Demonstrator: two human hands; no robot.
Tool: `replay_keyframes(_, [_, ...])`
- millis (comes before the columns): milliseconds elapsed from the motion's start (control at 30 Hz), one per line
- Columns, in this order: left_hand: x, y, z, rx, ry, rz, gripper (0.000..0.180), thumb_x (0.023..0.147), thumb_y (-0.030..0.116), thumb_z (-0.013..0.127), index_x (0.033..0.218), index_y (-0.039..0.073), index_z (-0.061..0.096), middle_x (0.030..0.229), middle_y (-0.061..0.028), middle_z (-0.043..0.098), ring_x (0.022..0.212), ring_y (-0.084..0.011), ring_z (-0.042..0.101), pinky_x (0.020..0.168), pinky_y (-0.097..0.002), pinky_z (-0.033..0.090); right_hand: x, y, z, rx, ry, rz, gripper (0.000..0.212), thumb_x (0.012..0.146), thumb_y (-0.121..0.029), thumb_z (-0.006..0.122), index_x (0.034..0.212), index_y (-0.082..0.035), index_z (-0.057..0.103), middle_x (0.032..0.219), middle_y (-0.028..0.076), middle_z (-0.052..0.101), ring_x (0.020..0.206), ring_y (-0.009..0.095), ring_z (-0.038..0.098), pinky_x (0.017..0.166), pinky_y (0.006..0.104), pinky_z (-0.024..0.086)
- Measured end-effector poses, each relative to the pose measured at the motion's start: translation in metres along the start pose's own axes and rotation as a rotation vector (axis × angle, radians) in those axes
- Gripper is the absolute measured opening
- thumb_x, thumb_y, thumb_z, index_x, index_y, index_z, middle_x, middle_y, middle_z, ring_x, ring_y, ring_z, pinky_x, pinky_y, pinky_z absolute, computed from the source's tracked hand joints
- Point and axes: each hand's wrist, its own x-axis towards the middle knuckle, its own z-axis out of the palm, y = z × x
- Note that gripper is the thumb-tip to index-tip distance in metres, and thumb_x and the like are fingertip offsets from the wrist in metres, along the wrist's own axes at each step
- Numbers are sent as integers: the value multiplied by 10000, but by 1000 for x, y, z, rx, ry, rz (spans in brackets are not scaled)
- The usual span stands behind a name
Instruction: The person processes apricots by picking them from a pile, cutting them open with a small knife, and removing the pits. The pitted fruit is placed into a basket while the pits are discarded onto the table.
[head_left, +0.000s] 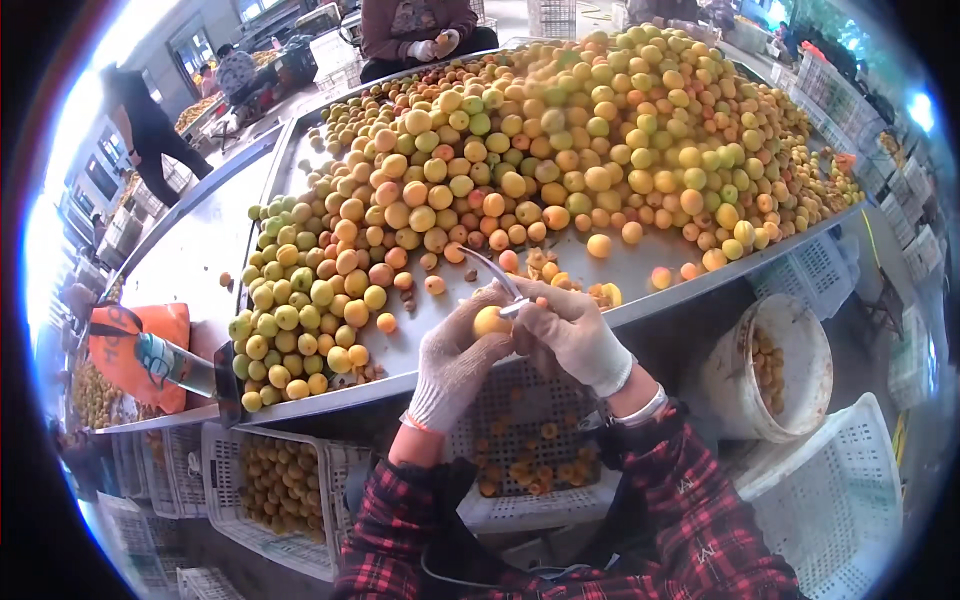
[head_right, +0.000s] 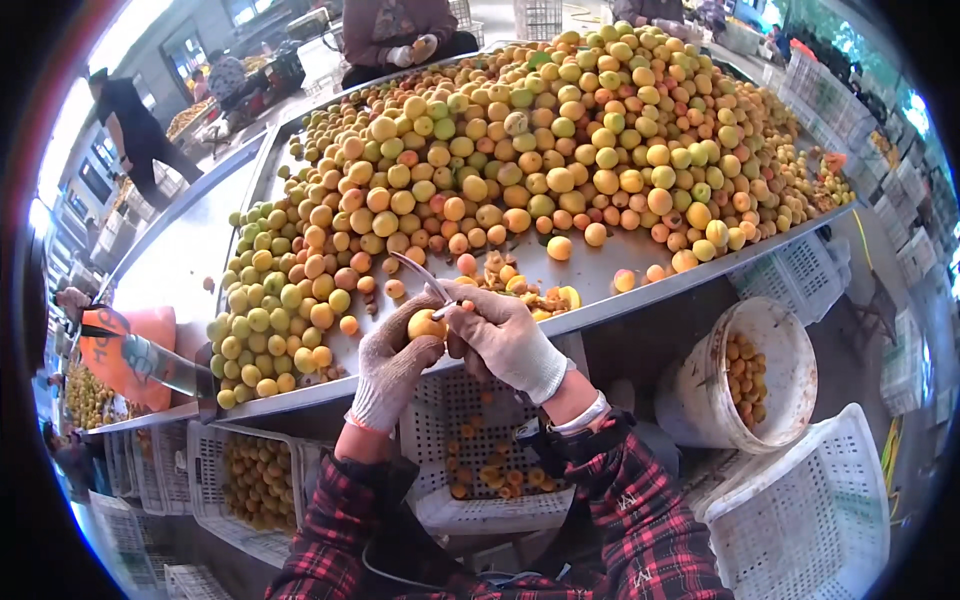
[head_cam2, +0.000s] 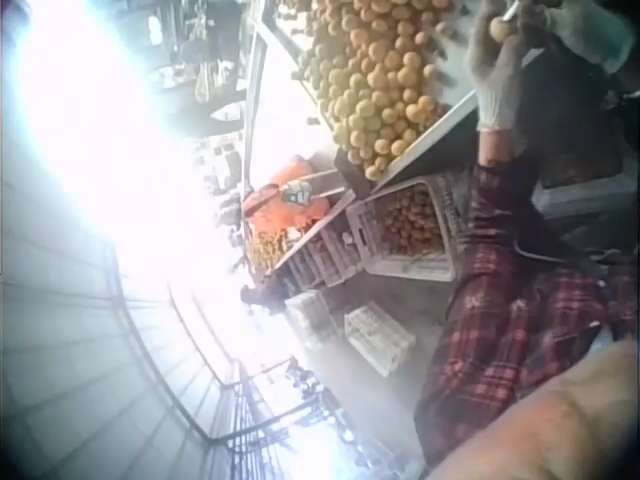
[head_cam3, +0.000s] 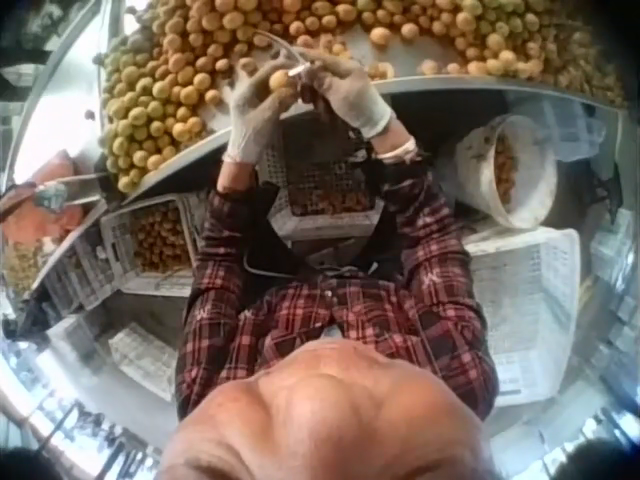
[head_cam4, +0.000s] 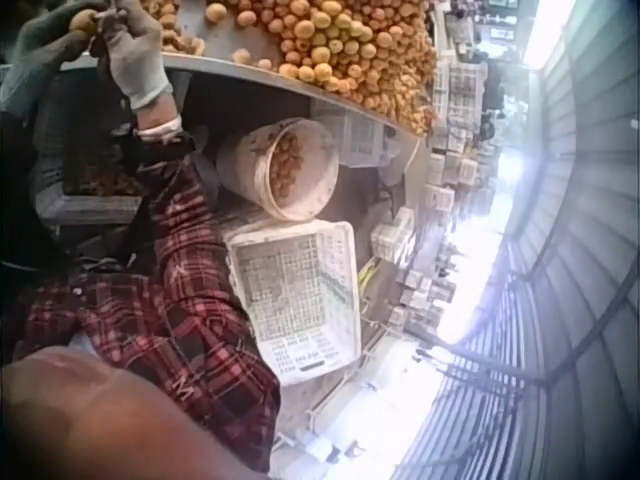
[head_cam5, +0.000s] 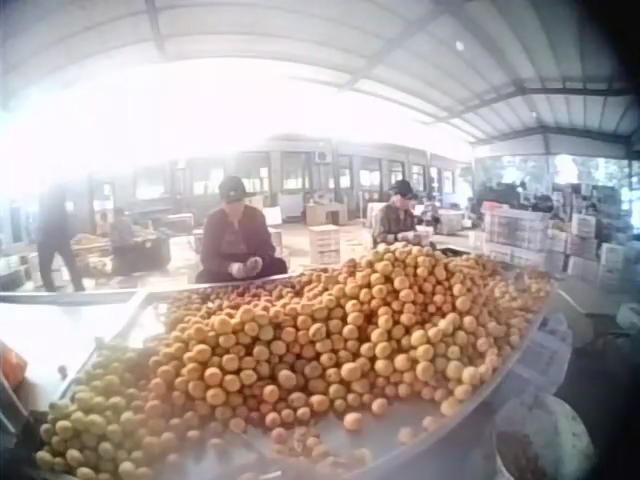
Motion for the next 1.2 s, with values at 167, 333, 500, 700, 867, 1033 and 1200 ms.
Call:
replay_keyframes(167, [-13, -7, -19, 13, 49, 95, 381, 867, -26, 618, 1242, -40, 556, 1125, -73, 611, 1001, -128, 598, 865, -273, 518, 4, -17, 24, 10, -86, 164, 322, 1005, -191, 510, 1287, -52, 580, 723, -29, 592, 523, 14, 482, 446, 179, 359])
replay_keyframes(333, [-4, -22, 6, 58, 12, 281, 342, 926, 55, 572, 1268, 34, 575, 996, -61, 660, 859, -96, 615, 770, -262, 519, -10, -13, 8, 106, 11, 139, 358, 984, -232, 554, 1250, 6, 582, 943, 26, 667, 693, 59, 593, 568, 175, 463])
replay_keyframes(500, [-14, -13, -2, 18, -3, 214, 396, 909, 74, 604, 1293, -1, 543, 955, -19, 624, 848, -76, 556, 772, -250, 487, -2, 1, 17, 191, -17, 139, 478, 944, -334, 607, 1228, 49, 577, 1052, 93, 669, 873, 139, 661, 729, 232, 546])
replay_keyframes(700, [-14, -22, -3, -2, 67, 253, 381, 920, 103, 596, 1279, -16, 549, 893, -17, 630, 798, -84, 557, 742, -256, 487, 2, 5, 20, 82, -90, 97, 461, 977, -315, 554, 1235, 67, 565, 1102, 131, 656, 998, 185, 640, 900, 307, 514])
replay_keyframes(867, [-3, -28, -8, 330, 121, 230, 320, 899, 105, 623, 1197, -3, 580, 850, -65, 637, 816, -114, 594, 750, -286, 501, 5, 17, 15, -453, 21, -66, 326, 985, -80, 493, 1283, 44, 540, 1085, 109, 651, 939, 151, 636, 831, 256, 518])
replay_keyframes(1033, [6, -29, 3, 289, 190, 345, 323, 897, 61, 616, 1212, 9, 565, 920, -72, 639, 865, -109, 599, 779, -277, 498, 11, 25, 4, -644, 232, -308, 356, 940, 84, 411, 1257, 21, 560, 909, 39, 630, 765, 80, 574, 654, 212, 500])
replay_keyframes(1200, [-12, 7, -25, -183, 110, 44, 386, 909, 122, 577, 1284, 31, 570, 931, 24, 586, 663, -28, 466, 570, -177, 367, -7, -8, 16, -195, -40, 47, 302, 1013, -328, 483, 1002, -48, 596, 665, 18, 594, 481, 72, 514, 425, 217, 392])
